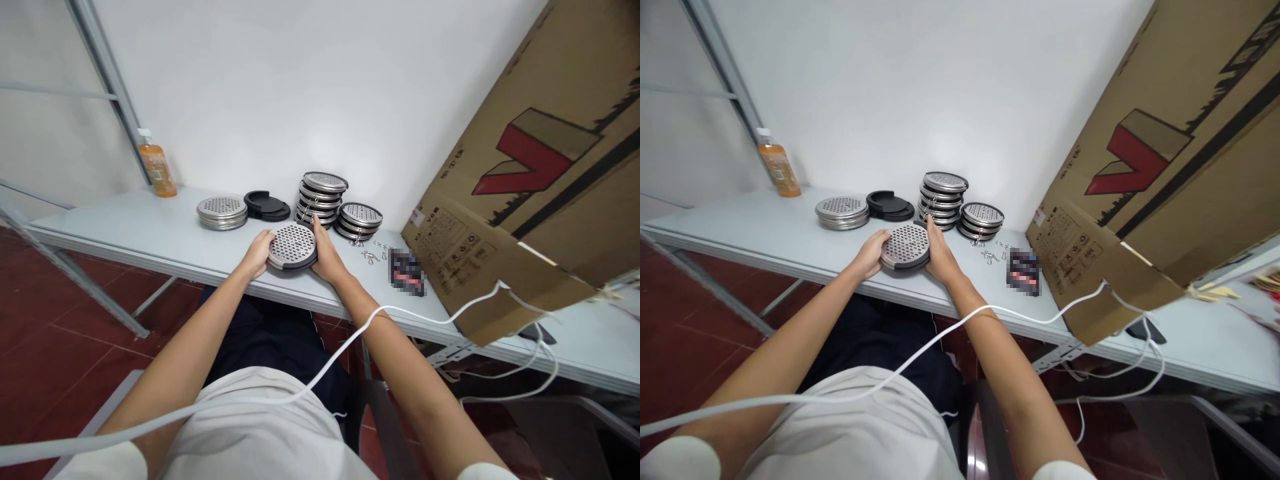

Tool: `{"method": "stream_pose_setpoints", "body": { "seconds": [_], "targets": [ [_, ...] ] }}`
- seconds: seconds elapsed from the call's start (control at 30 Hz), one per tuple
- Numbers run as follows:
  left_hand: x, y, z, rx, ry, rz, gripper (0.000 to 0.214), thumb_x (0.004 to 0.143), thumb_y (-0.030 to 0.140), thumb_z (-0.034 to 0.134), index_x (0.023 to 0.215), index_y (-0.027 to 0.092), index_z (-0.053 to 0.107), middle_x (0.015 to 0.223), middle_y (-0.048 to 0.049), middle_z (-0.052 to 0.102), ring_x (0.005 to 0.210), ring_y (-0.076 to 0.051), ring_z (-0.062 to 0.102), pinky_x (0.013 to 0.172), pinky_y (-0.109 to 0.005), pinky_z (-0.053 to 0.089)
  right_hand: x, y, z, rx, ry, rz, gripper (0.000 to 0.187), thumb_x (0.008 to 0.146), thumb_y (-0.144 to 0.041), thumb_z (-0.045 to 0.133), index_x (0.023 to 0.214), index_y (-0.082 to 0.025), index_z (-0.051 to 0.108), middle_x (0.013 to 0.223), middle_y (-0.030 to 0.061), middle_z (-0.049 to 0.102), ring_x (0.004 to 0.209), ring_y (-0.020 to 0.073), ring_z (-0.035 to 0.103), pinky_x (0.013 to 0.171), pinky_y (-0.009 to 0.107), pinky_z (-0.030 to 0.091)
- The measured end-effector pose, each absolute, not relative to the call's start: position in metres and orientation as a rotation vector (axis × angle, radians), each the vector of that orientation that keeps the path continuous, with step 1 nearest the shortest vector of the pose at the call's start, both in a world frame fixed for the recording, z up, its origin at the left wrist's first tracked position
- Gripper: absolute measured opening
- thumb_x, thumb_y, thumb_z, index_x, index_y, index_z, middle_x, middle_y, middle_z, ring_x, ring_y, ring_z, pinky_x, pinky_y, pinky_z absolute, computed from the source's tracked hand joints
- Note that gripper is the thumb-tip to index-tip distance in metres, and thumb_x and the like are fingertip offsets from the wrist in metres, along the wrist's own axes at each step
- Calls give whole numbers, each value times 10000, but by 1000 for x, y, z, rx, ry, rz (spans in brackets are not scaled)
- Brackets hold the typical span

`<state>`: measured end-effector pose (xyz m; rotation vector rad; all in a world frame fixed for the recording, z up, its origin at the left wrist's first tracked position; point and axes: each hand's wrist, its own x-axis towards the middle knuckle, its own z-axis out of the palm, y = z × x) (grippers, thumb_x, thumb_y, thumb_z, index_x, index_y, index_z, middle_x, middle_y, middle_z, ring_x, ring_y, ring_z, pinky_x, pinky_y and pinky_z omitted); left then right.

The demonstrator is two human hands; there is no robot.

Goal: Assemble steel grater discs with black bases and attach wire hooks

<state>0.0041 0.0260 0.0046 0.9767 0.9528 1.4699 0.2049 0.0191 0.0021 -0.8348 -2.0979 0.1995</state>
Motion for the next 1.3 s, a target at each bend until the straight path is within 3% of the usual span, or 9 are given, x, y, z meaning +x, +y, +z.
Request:
{"method": "stream_pose_setpoints", "body": {
  "seconds": [0.1,0.17,0.27,0.33,0.53,1.13,1.3],
  "targets": [
    [1,20,10,843,845,1413,110,837,186,612,929,129,629,841,-53,691,772,-158,663,749,-275,546,214,21,5,-870,-2051,218,1049,759,-184,646,1574,-228,-13,1569,129,308,1400,276,380,1124,466,373],
    [0,18,11,805,820,1457,130,849,164,609,971,125,629,861,-59,699,777,-153,670,779,-288,554,232,21,8,-963,-1974,208,918,751,-177,624,1557,-179,185,1456,152,479,1214,258,561,1010,424,479],
    [1,19,10,793,808,1527,158,862,130,596,1019,140,614,878,-56,699,802,-150,678,811,-302,559,275,17,16,-1261,-1760,98,458,806,-176,502,1243,-140,633,1100,116,719,965,228,667,872,358,525],
    [1,21,9,813,816,1531,197,849,119,615,1043,153,605,896,-57,695,808,-154,682,812,-315,565,306,15,22,-1517,-1662,-19,349,853,-197,447,1061,-137,721,973,113,748,895,224,679,880,340,502],
    [1,20,8,855,854,1510,351,778,139,707,1102,176,576,955,-72,687,828,-188,689,798,-372,576,351,20,29,-2053,-2055,73,247,802,-279,647,993,-170,761,1006,110,753,929,239,683,846,289,476],
    [1,18,8,869,887,1457,254,823,163,676,1060,151,585,943,-82,679,812,-177,677,801,-370,572,352,31,25,-2003,-2219,23,209,827,-180,588,939,-177,765,925,88,757,867,202,679,769,245,458],
    [1,19,7,873,884,1450,237,842,158,657,1068,145,587,935,-85,687,802,-170,676,799,-353,575,366,33,20,-1819,-2105,116,208,811,-203,575,891,-155,761,864,80,756,814,197,676,768,263,482]
  ]
}}
